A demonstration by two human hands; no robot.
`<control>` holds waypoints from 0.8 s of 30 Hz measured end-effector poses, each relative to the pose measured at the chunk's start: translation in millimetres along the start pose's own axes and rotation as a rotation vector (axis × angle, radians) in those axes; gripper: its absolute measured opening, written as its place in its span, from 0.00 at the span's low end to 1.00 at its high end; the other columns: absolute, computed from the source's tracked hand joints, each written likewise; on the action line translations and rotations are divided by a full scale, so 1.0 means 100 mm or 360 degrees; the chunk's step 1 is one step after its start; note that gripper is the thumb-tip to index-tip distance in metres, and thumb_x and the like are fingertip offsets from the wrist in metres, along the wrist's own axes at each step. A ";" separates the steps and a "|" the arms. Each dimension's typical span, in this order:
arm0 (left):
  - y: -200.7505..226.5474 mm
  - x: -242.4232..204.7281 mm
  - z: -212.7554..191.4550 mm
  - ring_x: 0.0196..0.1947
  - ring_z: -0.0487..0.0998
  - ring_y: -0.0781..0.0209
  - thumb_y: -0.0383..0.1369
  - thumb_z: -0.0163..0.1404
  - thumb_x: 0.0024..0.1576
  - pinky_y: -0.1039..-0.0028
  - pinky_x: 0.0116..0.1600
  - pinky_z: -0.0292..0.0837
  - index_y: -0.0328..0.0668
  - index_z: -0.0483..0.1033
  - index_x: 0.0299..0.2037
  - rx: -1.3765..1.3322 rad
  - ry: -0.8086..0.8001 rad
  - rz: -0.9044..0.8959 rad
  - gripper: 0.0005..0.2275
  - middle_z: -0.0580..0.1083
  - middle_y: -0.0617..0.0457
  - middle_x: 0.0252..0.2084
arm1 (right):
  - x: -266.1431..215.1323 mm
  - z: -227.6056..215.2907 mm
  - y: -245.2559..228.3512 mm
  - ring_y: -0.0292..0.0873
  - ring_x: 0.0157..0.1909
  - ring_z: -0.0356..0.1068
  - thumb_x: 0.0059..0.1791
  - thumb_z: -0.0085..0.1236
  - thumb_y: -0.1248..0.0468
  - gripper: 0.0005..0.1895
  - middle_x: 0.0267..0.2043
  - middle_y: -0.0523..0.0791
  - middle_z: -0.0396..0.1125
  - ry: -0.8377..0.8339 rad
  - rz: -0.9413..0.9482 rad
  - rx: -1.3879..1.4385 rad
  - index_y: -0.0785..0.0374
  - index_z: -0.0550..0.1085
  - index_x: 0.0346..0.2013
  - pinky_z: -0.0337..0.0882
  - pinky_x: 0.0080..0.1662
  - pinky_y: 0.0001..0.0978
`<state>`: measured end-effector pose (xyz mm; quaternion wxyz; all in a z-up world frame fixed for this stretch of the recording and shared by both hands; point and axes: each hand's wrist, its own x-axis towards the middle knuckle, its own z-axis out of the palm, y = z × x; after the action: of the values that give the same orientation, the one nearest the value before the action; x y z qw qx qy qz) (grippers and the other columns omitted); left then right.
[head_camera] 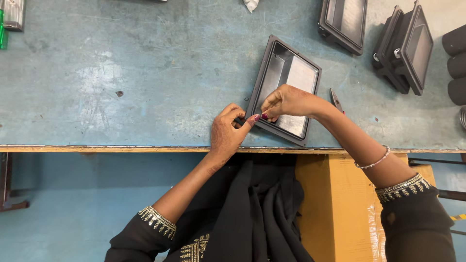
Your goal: The person assembles a rectangular electronic housing by inserting small white plastic components into slots and securing them with red pliers. They handle multiple housings and cylindrical black components on a blue workbench, stacking completed units.
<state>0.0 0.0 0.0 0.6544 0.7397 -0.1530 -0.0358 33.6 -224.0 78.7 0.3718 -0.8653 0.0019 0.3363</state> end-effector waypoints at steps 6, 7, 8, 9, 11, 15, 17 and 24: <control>0.04 0.00 -0.02 0.20 0.74 0.70 0.40 0.63 0.54 0.77 0.26 0.65 0.33 0.77 0.29 0.0024 0.0032 0.0035 0.15 0.71 0.57 0.30 | -0.04 0.07 -0.07 0.35 0.32 0.78 0.43 0.66 0.66 0.09 0.30 0.45 0.78 0.0164 0.0015 -0.0083 0.68 0.82 0.35 0.77 0.39 0.28; 0.05 0.00 -0.02 0.20 0.74 0.70 0.40 0.63 0.54 0.77 0.26 0.65 0.33 0.76 0.28 0.0014 0.0031 0.0028 0.15 0.71 0.57 0.30 | -0.06 0.12 -0.07 0.36 0.32 0.77 0.42 0.66 0.66 0.09 0.29 0.45 0.78 0.0252 -0.0028 -0.0168 0.68 0.81 0.35 0.76 0.39 0.29; 0.06 0.01 -0.03 0.20 0.74 0.71 0.40 0.63 0.54 0.77 0.26 0.65 0.33 0.76 0.28 0.0005 0.0029 0.0022 0.16 0.71 0.57 0.30 | -0.08 0.18 -0.08 0.36 0.32 0.77 0.42 0.66 0.67 0.09 0.29 0.46 0.78 0.0340 -0.0072 -0.0254 0.69 0.81 0.34 0.76 0.39 0.29; 0.06 0.00 -0.03 0.20 0.74 0.71 0.40 0.63 0.54 0.77 0.26 0.65 0.33 0.76 0.28 -0.0004 0.0023 0.0012 0.16 0.70 0.57 0.30 | -0.10 0.23 -0.07 0.36 0.32 0.77 0.42 0.66 0.67 0.09 0.29 0.46 0.77 0.0427 -0.0112 -0.0336 0.69 0.81 0.34 0.76 0.39 0.29; 0.06 -0.01 -0.03 0.19 0.73 0.70 0.40 0.63 0.53 0.77 0.26 0.64 0.34 0.76 0.28 0.0001 0.0007 -0.0028 0.15 0.71 0.57 0.30 | -0.15 0.29 -0.06 0.37 0.33 0.77 0.43 0.65 0.67 0.09 0.31 0.47 0.78 0.0497 -0.0112 -0.0415 0.69 0.81 0.35 0.76 0.39 0.29; 0.06 0.00 -0.02 0.20 0.73 0.70 0.40 0.63 0.54 0.77 0.26 0.64 0.34 0.76 0.28 0.0015 0.0013 -0.0005 0.15 0.70 0.57 0.29 | -0.15 0.16 -0.02 0.34 0.36 0.78 0.44 0.64 0.66 0.15 0.35 0.44 0.78 0.0277 -0.0039 -0.0197 0.63 0.80 0.45 0.75 0.42 0.26; 0.05 0.00 -0.02 0.20 0.73 0.70 0.40 0.63 0.54 0.77 0.27 0.65 0.34 0.76 0.28 -0.0014 0.0022 0.0023 0.15 0.70 0.57 0.29 | -0.11 0.13 0.01 0.35 0.34 0.78 0.44 0.64 0.65 0.15 0.34 0.45 0.79 0.0231 -0.0043 -0.0102 0.65 0.81 0.45 0.77 0.41 0.27; 0.04 0.00 -0.02 0.20 0.73 0.70 0.39 0.63 0.54 0.77 0.26 0.64 0.33 0.76 0.29 -0.0024 0.0034 0.0058 0.15 0.70 0.57 0.30 | 0.00 0.04 0.04 0.37 0.33 0.76 0.44 0.64 0.68 0.11 0.31 0.47 0.77 0.0068 0.0014 0.0117 0.71 0.82 0.39 0.76 0.40 0.28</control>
<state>-0.3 1.8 4.6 0.6620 0.7323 -0.1590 -0.0171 30.1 -224.4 74.1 0.4017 -0.8580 0.0260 0.3190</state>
